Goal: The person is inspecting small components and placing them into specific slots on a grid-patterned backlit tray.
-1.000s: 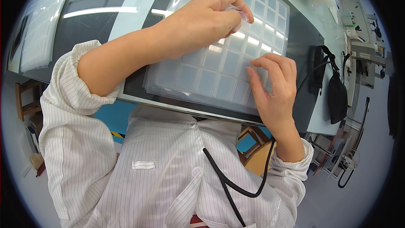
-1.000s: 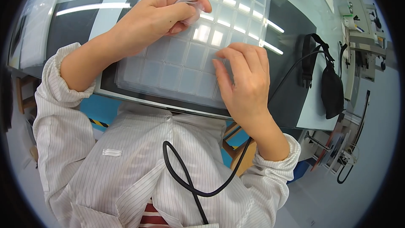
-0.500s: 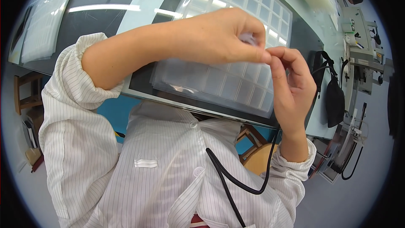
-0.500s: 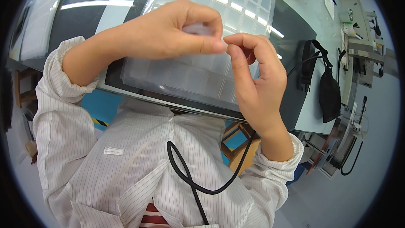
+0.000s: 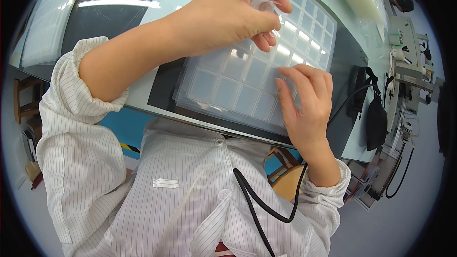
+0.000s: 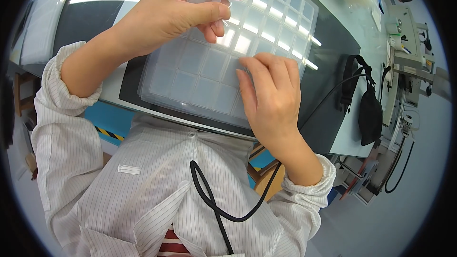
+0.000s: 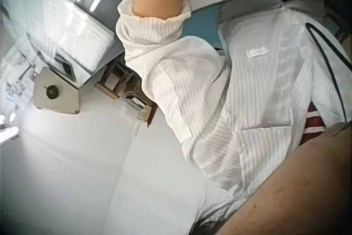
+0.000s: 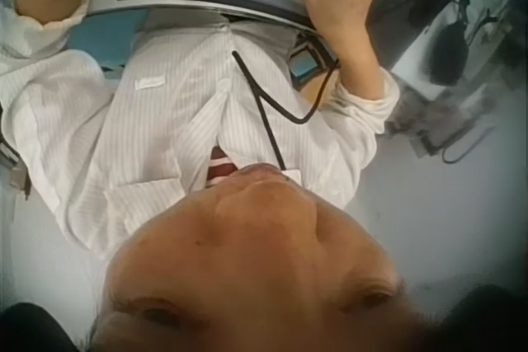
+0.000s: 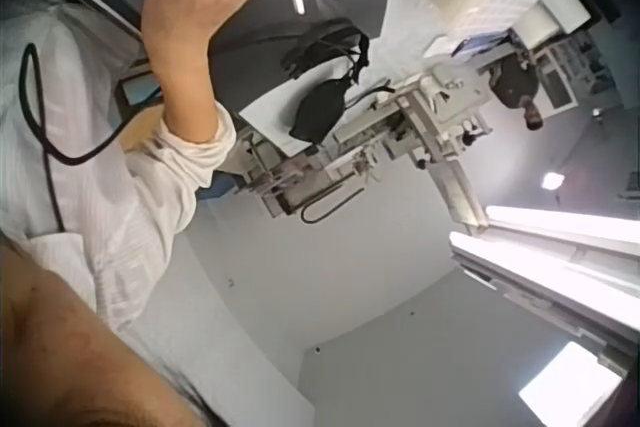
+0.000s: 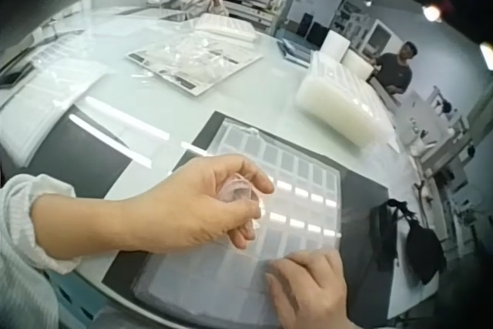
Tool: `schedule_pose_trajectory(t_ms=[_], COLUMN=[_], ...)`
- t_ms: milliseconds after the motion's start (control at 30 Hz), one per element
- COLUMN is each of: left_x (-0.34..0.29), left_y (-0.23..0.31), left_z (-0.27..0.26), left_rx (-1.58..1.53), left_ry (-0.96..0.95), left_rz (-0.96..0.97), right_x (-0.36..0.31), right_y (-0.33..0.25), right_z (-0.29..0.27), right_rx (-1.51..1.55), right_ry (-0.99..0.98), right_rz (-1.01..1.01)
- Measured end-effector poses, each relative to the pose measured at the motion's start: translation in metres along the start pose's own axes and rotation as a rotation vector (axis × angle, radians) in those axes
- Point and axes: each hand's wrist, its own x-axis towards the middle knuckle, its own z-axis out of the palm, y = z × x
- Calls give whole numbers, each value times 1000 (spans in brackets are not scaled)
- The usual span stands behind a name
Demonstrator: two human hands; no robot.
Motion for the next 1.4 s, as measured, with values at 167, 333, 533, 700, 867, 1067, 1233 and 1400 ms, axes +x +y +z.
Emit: schedule_pose_trajectory(t_ms=[167, 333, 533, 700, 867, 1067, 1233, 1400], left_x=[-3, -7, -17, -17, -21, -21, -22, -20], left_y=[5, 8, -5, -8, -2, -8, -9, -13], left_z=[-1, 3, 10, 12, 19, 17, 21, 17], left_rx=[36, 220, 661, 567, 398, 401, 412, 390], left_ry=[18, -17, -144, -219, -111, -79, -55, -92], left_rz=[-49, -76, 309, 290, 189, 154, 165, 172], right_x=[-2, 3, 8, 0, -30, -35, -35, -38], right_y=[1, 3, -8, -7, -11, -10, -14, -10], right_z=[1, 1, -25, -28, -23, -20, -18, -18], right_rx=[38, -69, 355, 324, 29, 30, -5, 23], right_ry=[4, 13, -19, -53, -94, -75, -19, -59], right_rz=[-47, -57, 165, 162, 30, -8, 17, -34])
